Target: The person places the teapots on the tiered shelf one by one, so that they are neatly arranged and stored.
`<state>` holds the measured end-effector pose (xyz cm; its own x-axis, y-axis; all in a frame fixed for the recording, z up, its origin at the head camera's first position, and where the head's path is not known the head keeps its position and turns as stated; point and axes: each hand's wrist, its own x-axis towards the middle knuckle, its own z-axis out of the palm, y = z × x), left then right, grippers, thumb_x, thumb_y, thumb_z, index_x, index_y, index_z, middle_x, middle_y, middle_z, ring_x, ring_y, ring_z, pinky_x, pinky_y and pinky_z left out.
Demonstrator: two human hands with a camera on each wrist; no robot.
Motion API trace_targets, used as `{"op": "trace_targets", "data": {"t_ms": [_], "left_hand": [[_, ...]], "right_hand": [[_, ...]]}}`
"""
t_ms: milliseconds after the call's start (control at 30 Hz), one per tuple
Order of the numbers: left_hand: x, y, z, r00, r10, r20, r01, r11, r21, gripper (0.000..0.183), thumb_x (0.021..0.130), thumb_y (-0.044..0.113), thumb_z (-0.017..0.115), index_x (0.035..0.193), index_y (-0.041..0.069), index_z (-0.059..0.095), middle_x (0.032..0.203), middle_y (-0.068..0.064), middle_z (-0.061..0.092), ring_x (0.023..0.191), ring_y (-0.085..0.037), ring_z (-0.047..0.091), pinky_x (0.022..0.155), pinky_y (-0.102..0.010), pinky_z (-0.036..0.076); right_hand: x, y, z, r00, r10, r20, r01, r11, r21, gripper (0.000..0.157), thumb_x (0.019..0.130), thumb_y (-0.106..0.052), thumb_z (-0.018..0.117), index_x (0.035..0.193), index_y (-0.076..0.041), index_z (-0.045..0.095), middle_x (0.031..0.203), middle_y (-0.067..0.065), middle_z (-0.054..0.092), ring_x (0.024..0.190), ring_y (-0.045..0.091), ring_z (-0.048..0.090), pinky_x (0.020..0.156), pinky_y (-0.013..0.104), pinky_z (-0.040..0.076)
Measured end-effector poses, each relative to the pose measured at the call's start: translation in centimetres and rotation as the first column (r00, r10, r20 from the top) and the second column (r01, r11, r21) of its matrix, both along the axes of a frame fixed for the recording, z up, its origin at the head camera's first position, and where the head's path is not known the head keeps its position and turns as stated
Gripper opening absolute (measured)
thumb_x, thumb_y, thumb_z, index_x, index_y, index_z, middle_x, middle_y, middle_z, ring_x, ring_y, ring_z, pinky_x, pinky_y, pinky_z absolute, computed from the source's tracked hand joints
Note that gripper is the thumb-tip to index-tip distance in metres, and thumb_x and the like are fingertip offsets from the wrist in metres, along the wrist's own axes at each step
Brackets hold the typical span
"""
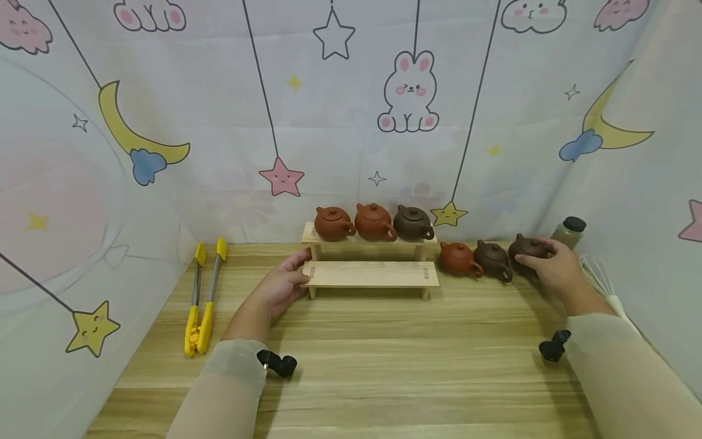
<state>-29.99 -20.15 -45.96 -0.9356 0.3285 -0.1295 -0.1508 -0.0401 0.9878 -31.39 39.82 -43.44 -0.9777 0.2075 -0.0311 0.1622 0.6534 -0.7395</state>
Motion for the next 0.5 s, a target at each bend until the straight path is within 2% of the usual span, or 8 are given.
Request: {"op": "trace_targets", "data": {"t_ms": [300, 400, 500], "left_hand": [[-0.1, -0.1, 0.0, 1.000, 0.003, 0.008, -0.003, 1.000, -0.006, 0.077, 0.101, -0.006, 0.043, 0.172, 0.013, 0.022, 0.181, -0.008, 0.013, 0.145, -0.027, 0.042, 0.107, -0.033, 0.045], [-0.2, -0.1, -0.1, 1.000, 0.001, 0.008, -0.001, 1.000, -0.004, 0.077, 0.101, -0.007, 0.043, 0.172, 0.013, 0.022, 0.181, -0.008, 0.014, 0.146, -0.028, 0.041, 0.107, -0.033, 0.046], [-0.2, -0.1, -0.3, 1.000, -0.004, 0.010, 0.004, 1.000, 0.004, 0.077, 0.101, -0.007, 0.043, 0.172, 0.013, 0.022, 0.181, -0.009, 0.014, 0.149, -0.029, 0.039, 0.110, -0.034, 0.045]], "right_hand": [[2.0, -1.2, 2.2, 0.999, -0.013, -0.029, 0.013, 1.000, -0.010, 0.104, 0.097, -0.062, 0.068, 0.171, -0.005, 0.021, 0.176, 0.031, 0.014, 0.151, 0.063, 0.028, 0.113, 0.075, 0.040], [2.9, -2.2, 3.1, 1.000, 0.006, -0.013, -0.007, 1.000, -0.016, 0.106, 0.096, -0.064, 0.069, 0.172, -0.008, 0.020, 0.176, 0.030, 0.014, 0.151, 0.063, 0.029, 0.112, 0.075, 0.040], [3.8, -3.4, 3.7, 0.999, 0.049, 0.002, -0.049, 0.999, -0.021, 0.105, 0.095, -0.064, 0.071, 0.172, -0.011, 0.022, 0.174, 0.032, 0.020, 0.150, 0.062, 0.031, 0.110, 0.073, 0.043]]}}
